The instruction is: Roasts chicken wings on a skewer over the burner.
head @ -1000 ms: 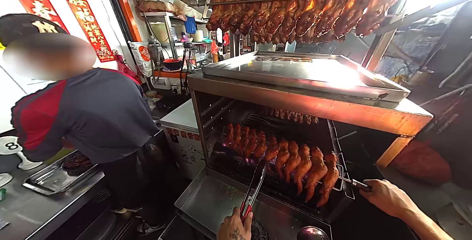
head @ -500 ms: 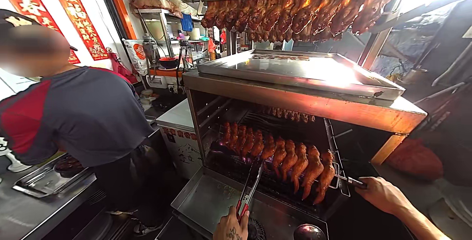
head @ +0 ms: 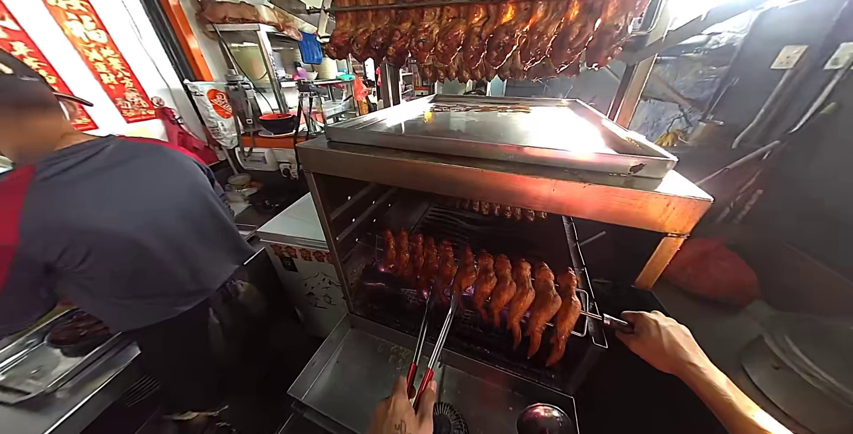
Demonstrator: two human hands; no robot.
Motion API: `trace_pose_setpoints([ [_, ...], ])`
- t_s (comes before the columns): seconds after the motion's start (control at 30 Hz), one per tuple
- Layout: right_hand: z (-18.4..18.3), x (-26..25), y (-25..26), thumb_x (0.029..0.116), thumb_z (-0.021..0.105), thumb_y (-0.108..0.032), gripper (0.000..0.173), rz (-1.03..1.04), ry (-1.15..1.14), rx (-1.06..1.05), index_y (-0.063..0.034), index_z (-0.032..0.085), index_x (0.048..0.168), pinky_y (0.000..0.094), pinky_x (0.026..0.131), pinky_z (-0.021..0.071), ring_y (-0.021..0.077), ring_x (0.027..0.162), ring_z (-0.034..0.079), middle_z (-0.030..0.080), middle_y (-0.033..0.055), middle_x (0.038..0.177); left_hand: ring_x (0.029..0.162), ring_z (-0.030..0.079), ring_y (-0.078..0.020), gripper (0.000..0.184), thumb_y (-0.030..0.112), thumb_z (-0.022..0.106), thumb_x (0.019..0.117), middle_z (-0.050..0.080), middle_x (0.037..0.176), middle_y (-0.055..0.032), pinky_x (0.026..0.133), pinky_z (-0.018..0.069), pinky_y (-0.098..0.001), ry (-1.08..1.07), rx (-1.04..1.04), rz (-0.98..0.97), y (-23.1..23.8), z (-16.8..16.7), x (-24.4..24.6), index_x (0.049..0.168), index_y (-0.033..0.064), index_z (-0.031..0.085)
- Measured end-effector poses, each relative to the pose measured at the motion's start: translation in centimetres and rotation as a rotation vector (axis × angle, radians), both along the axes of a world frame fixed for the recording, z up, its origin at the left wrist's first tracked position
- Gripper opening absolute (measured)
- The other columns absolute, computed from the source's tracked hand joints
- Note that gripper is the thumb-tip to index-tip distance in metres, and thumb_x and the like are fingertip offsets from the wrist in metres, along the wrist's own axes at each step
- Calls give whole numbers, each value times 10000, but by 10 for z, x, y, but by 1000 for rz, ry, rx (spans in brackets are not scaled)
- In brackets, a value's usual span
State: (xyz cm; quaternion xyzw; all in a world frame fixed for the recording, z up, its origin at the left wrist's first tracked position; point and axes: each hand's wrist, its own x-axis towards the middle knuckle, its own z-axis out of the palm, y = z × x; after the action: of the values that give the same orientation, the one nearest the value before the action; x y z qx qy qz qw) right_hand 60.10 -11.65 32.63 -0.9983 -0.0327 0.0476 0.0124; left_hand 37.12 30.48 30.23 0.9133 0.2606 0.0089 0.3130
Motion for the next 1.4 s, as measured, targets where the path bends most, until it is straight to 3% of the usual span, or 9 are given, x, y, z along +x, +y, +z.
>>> trace_pose_setpoints([
  [0.1,0,0,0,907,643,-461,330,-1,-11,-9,-137,697,888,602,746,525,384,943,693,710,158,906,848,718,-342,595,580,545,991,712,847,-157,753,571,-546,-48,32,-7,-1,23,24,1150,21,668],
  [0.23,-3,-1,-1,900,645,-476,330,8,-52,-21,-150,695,884,595,730,528,374,925,703,715,145,884,1027,715,-315,625,620,486,1006,732,1044,-140,876,572,-520,53,78,-45,-5,51,70,1275,75,633],
  [0.33,-7,-1,-2,905,637,-483,344,14,-73,-33,-143,686,878,588,722,528,372,917,707,714,142,869,1098,700,-304,605,609,465,1015,720,1136,-141,906,567,-506,102,86,-53,-3,58,90,1267,88,643],
  [0.47,-7,-1,-2,910,630,-481,349,21,-73,-41,-139,683,877,585,721,530,372,915,707,714,146,872,1090,698,-293,564,592,477,1021,718,1114,-133,901,564,-500,104,81,-49,-1,64,93,1194,91,670],
  [0.7,-4,-4,-1,918,623,-474,349,24,-49,-14,-132,692,898,605,731,528,390,929,702,714,162,894,1071,704,-302,567,585,476,1026,722,1090,-140,892,568,-506,76,62,-25,-7,58,88,1209,82,663],
  [0.9,-4,-4,-1,908,627,-473,338,21,-62,-24,-142,681,872,589,714,527,374,902,706,711,141,863,963,718,-290,580,609,482,1012,721,951,-116,827,574,-494,-2,42,-48,-16,58,71,1202,85,641],
  [1.1,-6,-5,-2,908,629,-465,328,27,-87,-26,-144,686,884,583,712,528,362,899,708,712,140,858,1085,707,-294,624,608,414,1037,727,1116,-129,906,567,-484,159,114,-118,-42,68,77,1325,88,602],
  [1.4,-2,-11,3,921,617,-473,347,11,-106,-35,-132,678,900,572,723,527,374,909,708,712,148,862,1113,699,-289,624,592,385,1048,718,1155,-126,915,563,-477,249,177,-155,-52,91,71,1330,72,583],
])
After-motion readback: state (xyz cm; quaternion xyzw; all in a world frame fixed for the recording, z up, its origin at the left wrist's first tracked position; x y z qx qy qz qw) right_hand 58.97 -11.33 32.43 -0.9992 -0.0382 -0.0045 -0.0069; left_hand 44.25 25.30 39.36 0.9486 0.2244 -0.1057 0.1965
